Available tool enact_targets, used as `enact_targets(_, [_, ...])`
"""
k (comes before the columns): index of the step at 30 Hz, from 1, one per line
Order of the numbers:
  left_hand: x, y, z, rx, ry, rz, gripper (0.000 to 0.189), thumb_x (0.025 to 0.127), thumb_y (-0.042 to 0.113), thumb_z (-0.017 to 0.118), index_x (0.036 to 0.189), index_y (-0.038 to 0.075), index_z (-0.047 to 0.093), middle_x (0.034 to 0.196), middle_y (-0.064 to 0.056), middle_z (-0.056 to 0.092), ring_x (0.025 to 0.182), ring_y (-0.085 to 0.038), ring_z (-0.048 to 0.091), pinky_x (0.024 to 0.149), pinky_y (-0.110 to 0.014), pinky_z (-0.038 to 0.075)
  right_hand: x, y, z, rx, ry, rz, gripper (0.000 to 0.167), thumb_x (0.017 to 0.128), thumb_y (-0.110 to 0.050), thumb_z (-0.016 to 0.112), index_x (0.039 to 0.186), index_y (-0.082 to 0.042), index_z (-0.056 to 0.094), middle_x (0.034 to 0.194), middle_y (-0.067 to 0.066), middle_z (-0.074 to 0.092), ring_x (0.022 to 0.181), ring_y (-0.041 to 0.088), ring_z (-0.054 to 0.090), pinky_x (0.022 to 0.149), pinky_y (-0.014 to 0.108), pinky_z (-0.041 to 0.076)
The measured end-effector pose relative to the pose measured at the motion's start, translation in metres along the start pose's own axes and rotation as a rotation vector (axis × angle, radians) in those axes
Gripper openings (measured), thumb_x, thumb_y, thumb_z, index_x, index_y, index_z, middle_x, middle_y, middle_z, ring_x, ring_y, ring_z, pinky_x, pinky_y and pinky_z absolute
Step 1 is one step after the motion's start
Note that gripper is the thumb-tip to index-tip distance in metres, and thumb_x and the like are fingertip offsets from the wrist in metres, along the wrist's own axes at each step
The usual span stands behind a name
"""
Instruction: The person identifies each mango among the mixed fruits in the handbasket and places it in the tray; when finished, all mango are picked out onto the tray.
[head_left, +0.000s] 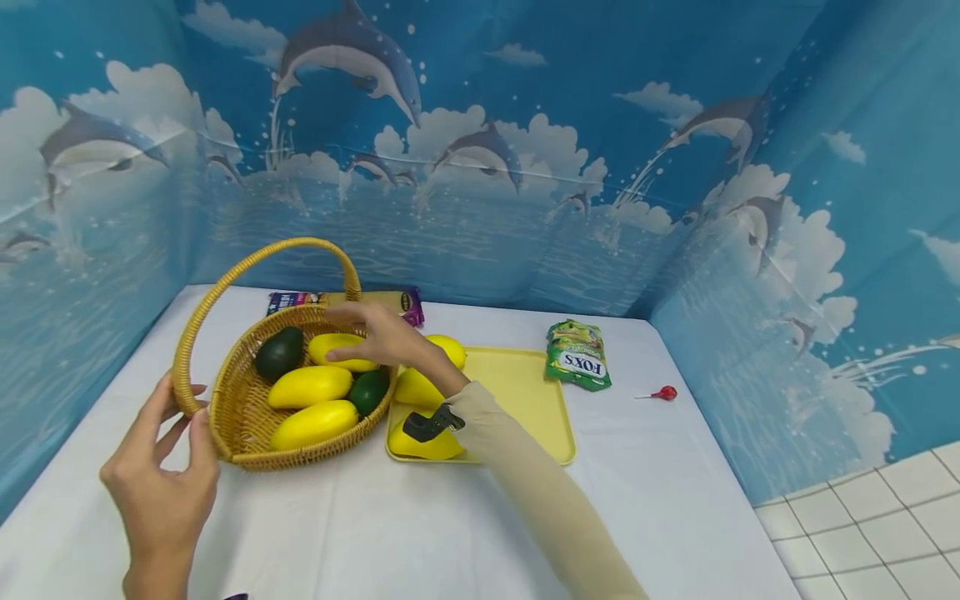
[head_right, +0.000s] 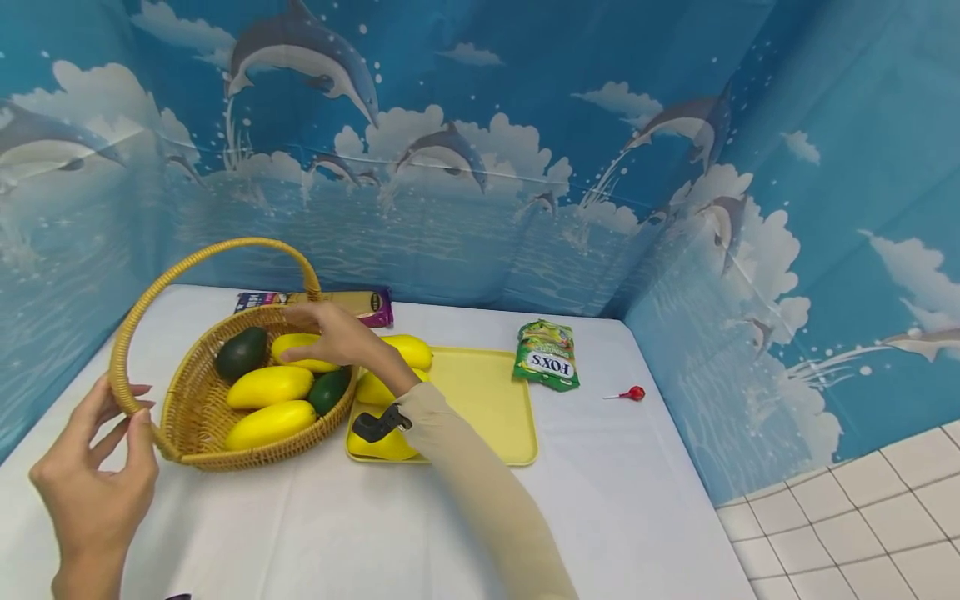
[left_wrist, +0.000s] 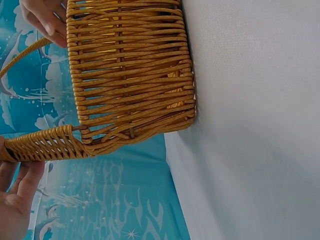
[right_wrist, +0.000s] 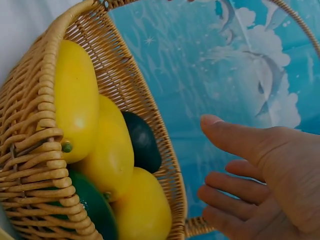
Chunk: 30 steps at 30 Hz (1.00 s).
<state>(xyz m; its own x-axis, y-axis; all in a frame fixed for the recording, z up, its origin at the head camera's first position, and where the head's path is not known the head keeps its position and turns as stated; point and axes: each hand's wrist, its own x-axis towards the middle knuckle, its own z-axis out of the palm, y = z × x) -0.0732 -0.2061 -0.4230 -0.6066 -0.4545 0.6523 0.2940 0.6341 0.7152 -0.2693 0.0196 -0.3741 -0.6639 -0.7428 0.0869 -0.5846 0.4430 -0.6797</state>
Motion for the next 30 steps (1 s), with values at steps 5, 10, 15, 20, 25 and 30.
enact_targets(5, [0.001, 0.0, 0.001, 0.006, -0.009, 0.004, 0.067, 0.092, -0.014, 0.073, 0.153, 0.013, 0.063, 0.124, -0.019, 0.077, 0.114, 0.013, 0.059, 0.095, -0.004, 0.05, 0.02, 0.007, 0.007, -0.06, 0.005, 0.047, 0.067, 0.098, -0.027, 0.082, 0.156, -0.005, 0.056, 0.153, 0.013, 0.062, 0.142, 0.029, 0.058, 0.117, 0.031, 0.051])
enact_targets(10, [0.001, -0.001, 0.001, 0.004, -0.005, 0.011, 0.066, 0.092, -0.014, 0.073, 0.152, 0.012, 0.064, 0.124, -0.02, 0.077, 0.114, 0.013, 0.059, 0.095, -0.004, 0.05, 0.036, 0.012, 0.015, -0.086, -0.006, 0.076, 0.067, 0.097, -0.022, 0.083, 0.154, 0.0, 0.057, 0.151, 0.016, 0.064, 0.138, 0.028, 0.061, 0.113, 0.025, 0.053])
enact_targets(15, [0.0, -0.003, -0.001, -0.009, -0.001, 0.018, 0.066, 0.092, -0.012, 0.073, 0.152, 0.014, 0.064, 0.122, -0.019, 0.077, 0.113, 0.011, 0.061, 0.095, -0.005, 0.05, 0.048, 0.013, 0.024, -0.123, -0.025, 0.083, 0.066, 0.096, -0.019, 0.085, 0.152, 0.002, 0.058, 0.149, 0.016, 0.065, 0.135, 0.029, 0.063, 0.109, 0.023, 0.055])
enact_targets(20, [-0.001, -0.003, -0.003, -0.008, -0.013, 0.026, 0.065, 0.094, -0.009, 0.071, 0.154, 0.016, 0.062, 0.123, -0.02, 0.077, 0.115, 0.009, 0.063, 0.096, -0.006, 0.051, 0.05, 0.017, 0.031, -0.136, -0.084, 0.117, 0.065, 0.096, -0.016, 0.084, 0.153, -0.001, 0.059, 0.151, 0.012, 0.064, 0.137, 0.025, 0.061, 0.11, 0.021, 0.053])
enact_targets(25, [-0.001, -0.003, -0.001, 0.001, 0.001, 0.02, 0.066, 0.093, -0.011, 0.072, 0.152, 0.015, 0.063, 0.122, -0.02, 0.077, 0.114, 0.01, 0.062, 0.096, -0.006, 0.051, 0.051, 0.019, 0.032, -0.183, -0.143, 0.121, 0.06, 0.098, -0.014, 0.081, 0.153, -0.003, 0.06, 0.155, 0.011, 0.061, 0.14, 0.023, 0.058, 0.113, 0.02, 0.051])
enact_targets(30, [-0.001, -0.002, 0.002, -0.005, 0.017, 0.016, 0.066, 0.091, -0.014, 0.073, 0.151, 0.013, 0.065, 0.12, -0.02, 0.077, 0.113, 0.009, 0.063, 0.095, -0.006, 0.051, 0.053, 0.021, 0.029, -0.224, -0.175, 0.113, 0.055, 0.1, -0.013, 0.078, 0.152, -0.003, 0.061, 0.156, 0.012, 0.06, 0.143, 0.024, 0.056, 0.115, 0.022, 0.05])
